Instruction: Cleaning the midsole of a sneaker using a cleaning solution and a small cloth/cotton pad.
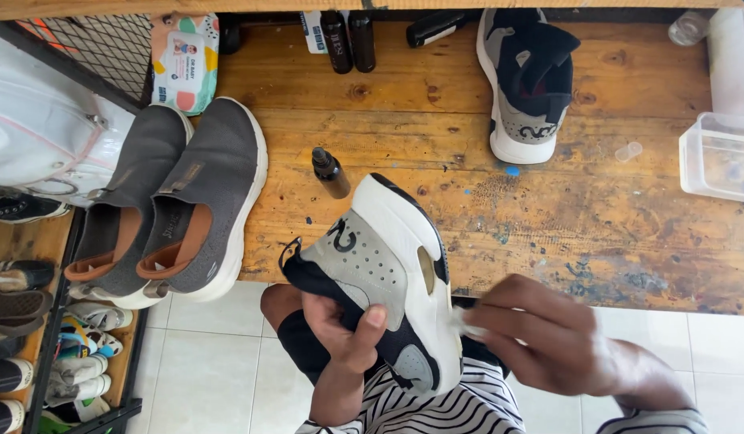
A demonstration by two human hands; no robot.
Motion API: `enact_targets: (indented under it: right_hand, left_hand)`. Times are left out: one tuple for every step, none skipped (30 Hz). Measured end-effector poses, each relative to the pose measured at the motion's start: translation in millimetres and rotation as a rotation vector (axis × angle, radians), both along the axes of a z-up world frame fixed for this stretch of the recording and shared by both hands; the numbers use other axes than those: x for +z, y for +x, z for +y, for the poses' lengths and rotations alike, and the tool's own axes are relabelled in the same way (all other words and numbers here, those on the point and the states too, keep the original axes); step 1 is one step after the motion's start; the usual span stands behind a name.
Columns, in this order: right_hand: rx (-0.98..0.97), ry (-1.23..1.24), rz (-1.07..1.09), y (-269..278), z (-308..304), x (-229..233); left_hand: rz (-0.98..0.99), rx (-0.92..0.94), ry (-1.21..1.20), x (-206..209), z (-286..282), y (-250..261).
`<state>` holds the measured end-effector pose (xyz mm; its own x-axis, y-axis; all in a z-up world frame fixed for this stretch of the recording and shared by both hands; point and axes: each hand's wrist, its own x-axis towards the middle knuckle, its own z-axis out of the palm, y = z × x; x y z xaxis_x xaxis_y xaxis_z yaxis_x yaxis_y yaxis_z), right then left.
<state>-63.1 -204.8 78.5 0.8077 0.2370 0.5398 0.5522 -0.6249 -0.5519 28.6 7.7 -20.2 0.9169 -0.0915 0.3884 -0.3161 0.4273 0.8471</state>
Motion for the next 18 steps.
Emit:
enact_targets:
  right_hand:
    - [0.007, -0.001, -0.001, -3, 1, -2]
    - [-0.058, 0.106, -0.085, -5, 1, -5]
    - [-0.123, 0.214, -0.166, -7, 2, -7]
    - [-0.114, 0.215, -0.167, -7, 1, -11]
    - [-0.166, 0.195, -0.138, -6, 0, -15]
    - [-0.221, 0.174, -0.108, -7, -1, -19]
    - [-0.215, 0.174, -0.108, -8, -2, -21]
    - [-0.239, 0.173, -0.088, -10, -4, -24]
    - [-0.263, 0.172, -0.068, -11, -5, -26]
    - [-0.262, 0.168, -0.063, -12, -5, -27]
    - [-0.264, 0.143, -0.088, -14, -6, -27]
    - [-0.267, 0.119, -0.115, -14, -7, -28]
    - [-0.265, 0.116, -0.112, -15, -8, -28]
    - [-0.251, 0.109, -0.122, -15, -8, -30]
    - [-0.237, 0.102, -0.131, -16, -9, -31]
    - [-0.237, 0.101, -0.132, -16, -9, -32]
    - [-0.228, 0.105, -0.128, -17, -9, -33]
    - [-0.219, 0.110, -0.126, -17, -9, -34]
  left_hand:
    - [-0.001, 0.007, -0.001, -1, 1, 4]
    - [0.058, -0.053, -0.053, -2, 1, 8]
    - [0.116, -0.114, -0.106, -4, 2, 13]
    - [0.114, -0.105, -0.107, 0, 0, 18]
    - [0.170, -0.190, -0.194, 4, -1, 22]
    - [0.226, -0.278, -0.281, 8, -3, 27]
    - [0.224, -0.271, -0.282, 8, -3, 29]
    - [0.258, -0.326, -0.332, 8, -5, 32]
    - [0.291, -0.381, -0.382, 8, -7, 34]
    - [0.294, -0.379, -0.387, 13, -7, 34]
    - [0.294, -0.410, -0.385, 17, -8, 35]
    - [0.292, -0.442, -0.383, 23, -9, 36]
    - [0.294, -0.440, -0.387, 25, -9, 37]
    - [0.272, -0.472, -0.313, 28, -8, 39]
    - [0.250, -0.503, -0.239, 31, -7, 40]
    - [0.249, -0.504, -0.240, 36, -6, 44]
    - [0.185, -0.542, -0.178, 41, -6, 48]
    - [0.119, -0.579, -0.115, 46, -5, 51]
